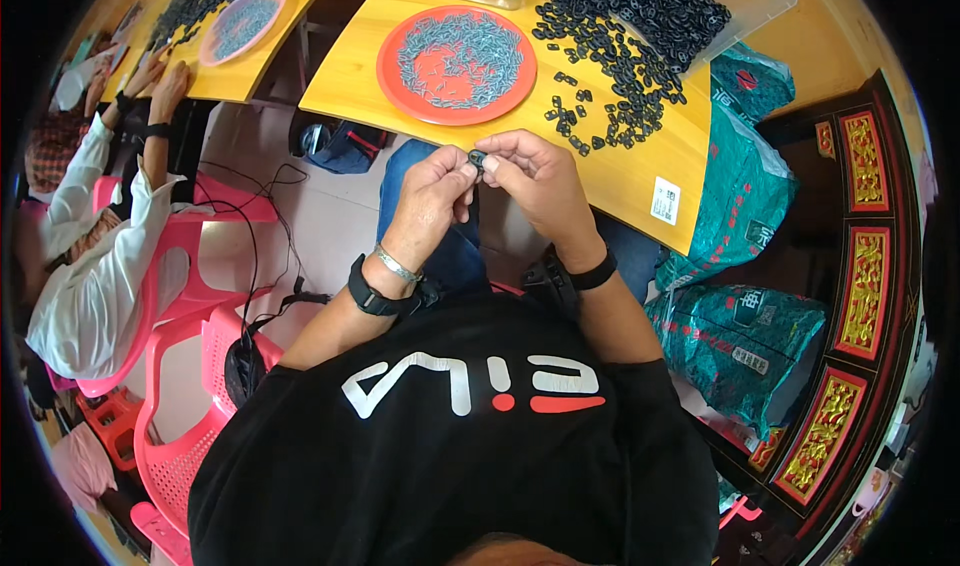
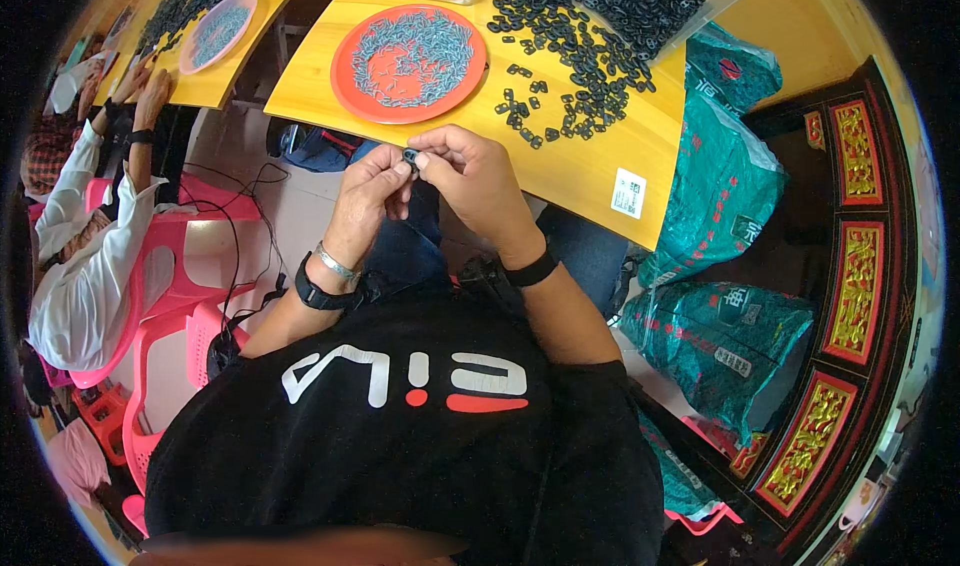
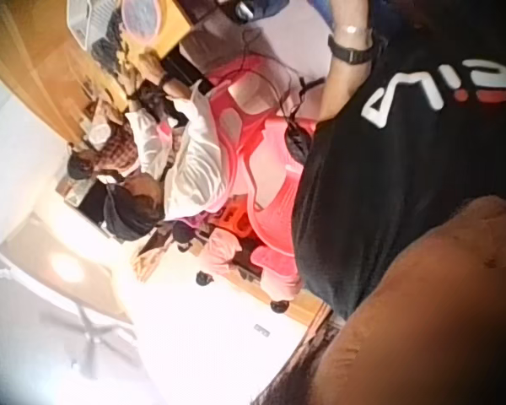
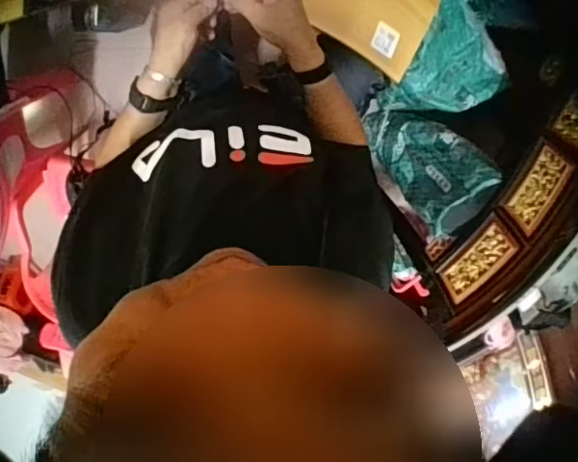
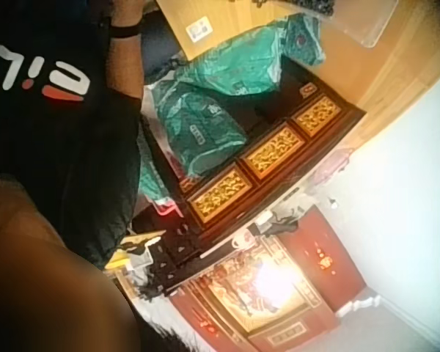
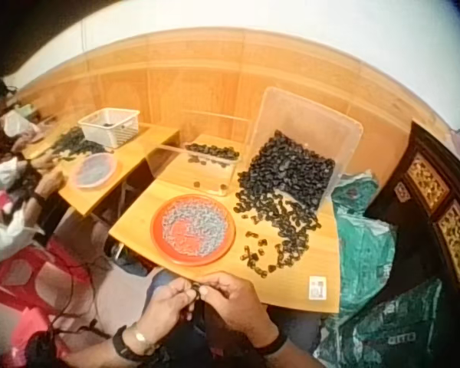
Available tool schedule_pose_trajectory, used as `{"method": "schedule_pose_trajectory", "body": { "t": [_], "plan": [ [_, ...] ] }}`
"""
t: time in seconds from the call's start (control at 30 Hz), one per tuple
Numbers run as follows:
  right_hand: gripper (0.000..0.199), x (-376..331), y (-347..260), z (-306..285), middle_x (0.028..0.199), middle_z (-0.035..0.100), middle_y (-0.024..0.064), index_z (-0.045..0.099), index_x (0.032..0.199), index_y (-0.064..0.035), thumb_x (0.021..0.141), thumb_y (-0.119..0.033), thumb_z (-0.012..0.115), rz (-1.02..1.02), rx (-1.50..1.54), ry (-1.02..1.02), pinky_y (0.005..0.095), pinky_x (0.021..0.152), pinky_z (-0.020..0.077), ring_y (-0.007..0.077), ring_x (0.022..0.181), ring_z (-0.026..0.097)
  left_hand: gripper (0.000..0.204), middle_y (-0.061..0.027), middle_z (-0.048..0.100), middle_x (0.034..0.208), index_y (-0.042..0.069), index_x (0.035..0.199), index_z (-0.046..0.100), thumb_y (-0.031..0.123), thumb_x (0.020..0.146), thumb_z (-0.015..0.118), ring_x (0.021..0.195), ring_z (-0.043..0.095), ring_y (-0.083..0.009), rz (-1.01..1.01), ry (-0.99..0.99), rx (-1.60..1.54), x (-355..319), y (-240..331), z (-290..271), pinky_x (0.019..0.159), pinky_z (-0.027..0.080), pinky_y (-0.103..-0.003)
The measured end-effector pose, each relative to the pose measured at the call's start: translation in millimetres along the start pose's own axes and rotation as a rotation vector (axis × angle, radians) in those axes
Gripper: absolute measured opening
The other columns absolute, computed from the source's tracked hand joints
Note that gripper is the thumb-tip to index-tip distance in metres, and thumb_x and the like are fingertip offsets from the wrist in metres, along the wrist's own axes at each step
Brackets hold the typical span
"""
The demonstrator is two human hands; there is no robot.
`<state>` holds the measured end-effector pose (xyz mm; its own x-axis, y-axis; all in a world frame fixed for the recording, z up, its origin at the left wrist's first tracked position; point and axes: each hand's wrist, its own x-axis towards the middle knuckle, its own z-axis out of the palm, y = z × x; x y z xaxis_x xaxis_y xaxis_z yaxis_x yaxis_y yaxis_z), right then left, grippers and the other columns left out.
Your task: Manually assembling small washers onto bolts at a workstation.
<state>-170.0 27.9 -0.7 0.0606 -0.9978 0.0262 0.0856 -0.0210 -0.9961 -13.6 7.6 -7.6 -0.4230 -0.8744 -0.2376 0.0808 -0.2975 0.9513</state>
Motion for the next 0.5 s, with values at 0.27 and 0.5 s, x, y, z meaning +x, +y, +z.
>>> {"method": "schedule_pose_trajectory", "body": {
  "t": [0.27,0.5],
  "plan": [
    [0.020,-0.2,0.1,0.2,0.087,0.064,0.0037,0.059,0.104,0.0035,0.084,0.001,0.053,0.041,-0.061,0.031,0.0203,0.069,0.0477,0.0063,0.076,0.058,0.017,0.0018,0.049,0.059,0.006,0.076,0.051,0.016,0.089,0.048,0.044,0.045,-0.0065,-0.022,0.045,-0.024,-1.9,0.4,2.1,0.041,0.033,-0.018],
    [0.021,-2.1,4.9,4.1,0.088,0.063,0.0045,0.058,0.104,0.0033,0.084,0.001,0.056,0.035,-0.034,0.018,0.0208,0.070,0.0481,0.0069,0.077,0.059,0.016,0.0014,0.048,0.058,0.005,0.074,0.051,0.014,0.087,0.049,0.043,0.042,-0.0070,-0.010,0.120,-0.089,-5.7,1.6,6.1,0.039,0.032,-0.020]
  ]
}}
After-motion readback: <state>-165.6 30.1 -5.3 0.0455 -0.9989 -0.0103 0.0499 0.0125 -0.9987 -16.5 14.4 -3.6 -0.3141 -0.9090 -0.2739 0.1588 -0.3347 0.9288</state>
